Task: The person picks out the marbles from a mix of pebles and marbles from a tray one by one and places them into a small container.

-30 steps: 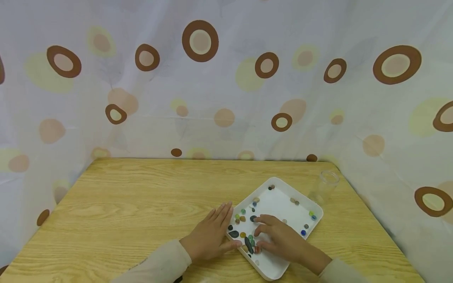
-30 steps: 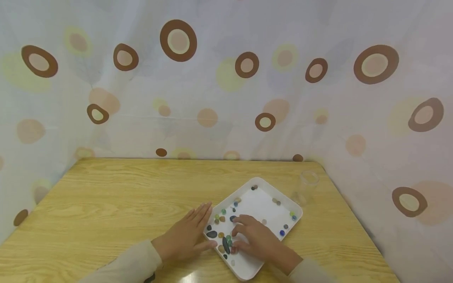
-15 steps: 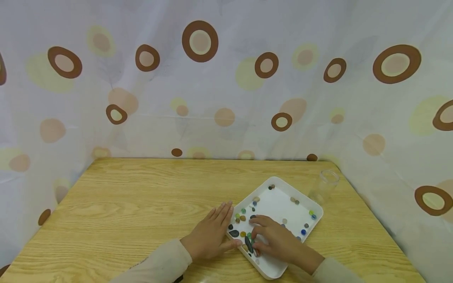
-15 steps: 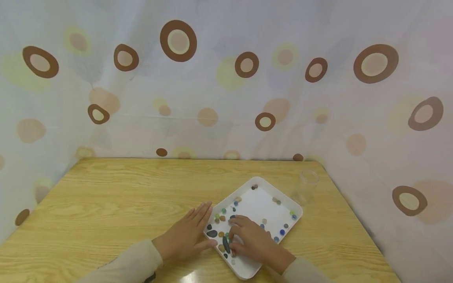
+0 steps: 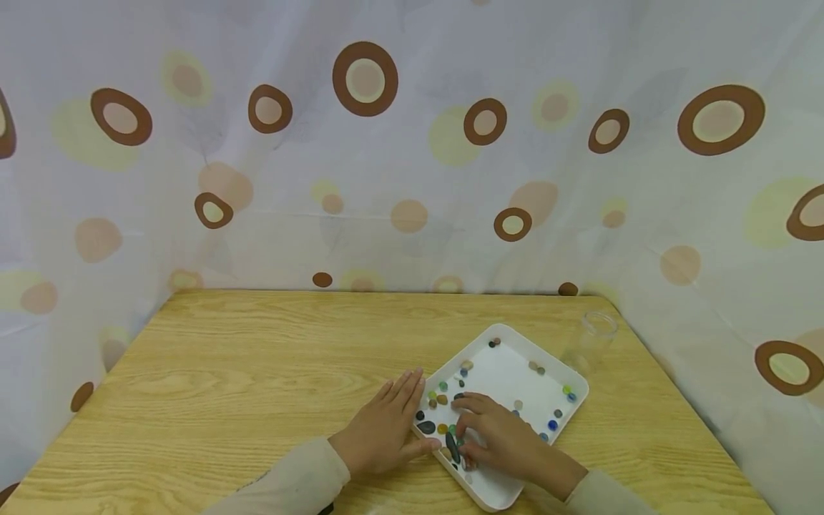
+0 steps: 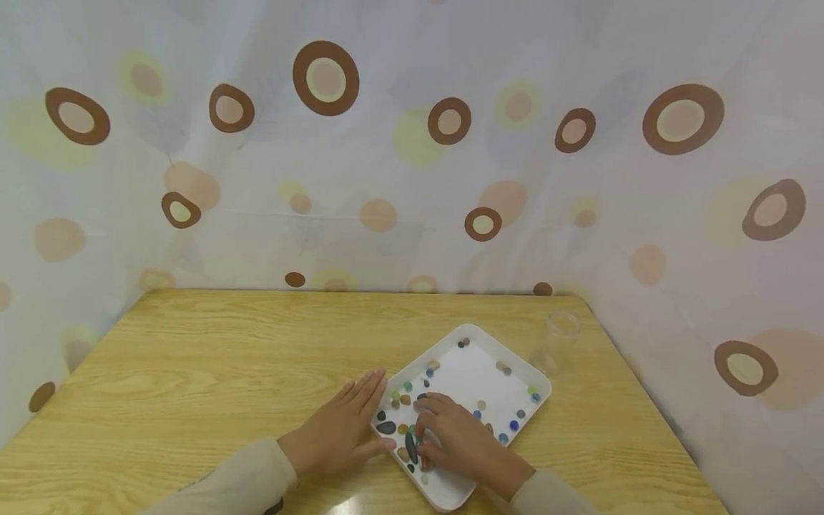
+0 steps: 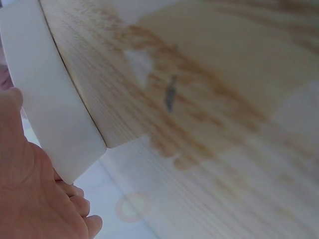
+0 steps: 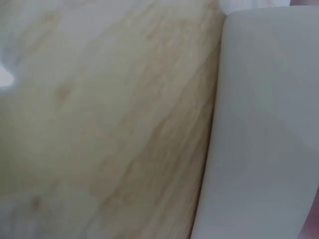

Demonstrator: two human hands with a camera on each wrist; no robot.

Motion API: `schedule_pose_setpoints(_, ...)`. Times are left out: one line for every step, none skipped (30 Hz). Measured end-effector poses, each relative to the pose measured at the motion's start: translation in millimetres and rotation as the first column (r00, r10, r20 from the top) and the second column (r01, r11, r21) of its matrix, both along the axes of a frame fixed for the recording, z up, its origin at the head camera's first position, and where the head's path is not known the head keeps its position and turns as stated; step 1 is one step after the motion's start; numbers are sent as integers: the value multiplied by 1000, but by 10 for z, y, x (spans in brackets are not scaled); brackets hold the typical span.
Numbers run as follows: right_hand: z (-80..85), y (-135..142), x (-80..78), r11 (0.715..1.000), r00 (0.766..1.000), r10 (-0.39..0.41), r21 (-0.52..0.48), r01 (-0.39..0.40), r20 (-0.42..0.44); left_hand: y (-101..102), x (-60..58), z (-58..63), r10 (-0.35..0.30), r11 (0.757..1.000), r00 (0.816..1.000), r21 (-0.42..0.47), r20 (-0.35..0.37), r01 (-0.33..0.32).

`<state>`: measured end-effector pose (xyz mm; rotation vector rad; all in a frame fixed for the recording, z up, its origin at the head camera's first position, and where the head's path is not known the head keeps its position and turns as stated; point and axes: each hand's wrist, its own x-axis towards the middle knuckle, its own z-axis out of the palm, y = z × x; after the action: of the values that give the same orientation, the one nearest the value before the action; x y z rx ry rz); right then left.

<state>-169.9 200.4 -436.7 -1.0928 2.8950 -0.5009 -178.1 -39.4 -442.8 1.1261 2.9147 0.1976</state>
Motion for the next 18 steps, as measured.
schedule_pose_setpoints(-3, 0, -5, 1000, 1000, 1, -3, -1, -16, 0, -1, -2, 0, 1000, 1000, -1, 0, 0)
schedule_pose_setpoints(-8, -1, -12, 1000, 1000, 0, -7, 0, -31, 1, -2, -4, 1, 1000, 1000, -3, -1, -1)
schedule_pose_setpoints(-11, -2, -20, 1000, 999, -1, -11, 1, -47, 1, -3, -6, 1, 1000, 1000, -5, -3, -1)
schedule_pose_setpoints(-17, -4, -29, 1000, 998, -4, -14, 3, -60, 2, -3, -7, 1, 1000, 1000, -8, -4, -1)
schedule_pose_setpoints(-20, -10, -41, 1000, 997, -6, -16, 5, -72, 3, -4, -11, 1, 1000, 1000, -10, -5, -1)
schedule_pose_setpoints(-23, -17, -52, 1000, 997, -9, -18, 7, -82, 4, -4, -9, 4, 1000, 1000, -15, -4, -4)
schedule_pose_setpoints(-27, -24, -63, 1000, 996, -11, -18, 10, -87, 3, -3, -9, 4, 1000, 1000, -17, -6, -4)
schedule_pose_setpoints(-28, -33, -73, 1000, 996, -15, -15, 14, -88, 3, -2, -11, 2, 1000, 1000, -14, -8, -2)
schedule_pose_setpoints(-31, -41, -83, 1000, 996, -18, -11, 17, -91, 2, 0, -8, 1, 1000, 1000, -14, -9, -1)
schedule_pose_setpoints(-32, -50, -91, 1000, 995, -23, -6, 23, -94, 1, 2, -4, -1, 1000, 1000, -14, -10, 1)
schedule_pose_setpoints(-33, -60, -98, 1000, 995, -30, -2, 30, -95, 0, 4, -2, -3, 1000, 1000, -13, -10, 3)
schedule_pose_setpoints(-34, -68, -104, 999, 995, -38, 3, 38, -97, -1, 7, 2, -4, 1000, 1000, -11, -9, 3)
schedule_pose_setpoints(-36, -78, -111, 999, 994, -46, 7, 47, -100, -1, 9, 5, -5, 1000, 1000, -11, -9, 4)
schedule_pose_setpoints(-36, -89, -119, 998, 993, -54, 9, 55, -104, -1, 9, 7, -6, 1000, 1000, -10, -9, 6)
schedule_pose_setpoints(-38, -99, -127, 998, 992, -61, 8, 62, -109, -1, 9, 11, -5, 1000, 1000, -14, -7, 5)
schedule_pose_setpoints(-38, -109, -134, 998, 991, -67, 8, 69, -116, -1, 9, 14, -5, 1000, 1000, -13, -5, 5)
schedule_pose_setpoints(-40, -118, -143, 997, 990, -72, 5, 73, -122, 0, 8, 16, -4, 1000, 1000, -12, -4, 4)
schedule_pose_setpoints(-44, -126, -154, 997, 988, -71, 0, 72, -135, 1, 8, 19, -4, 1000, 1000, -11, -3, 4)
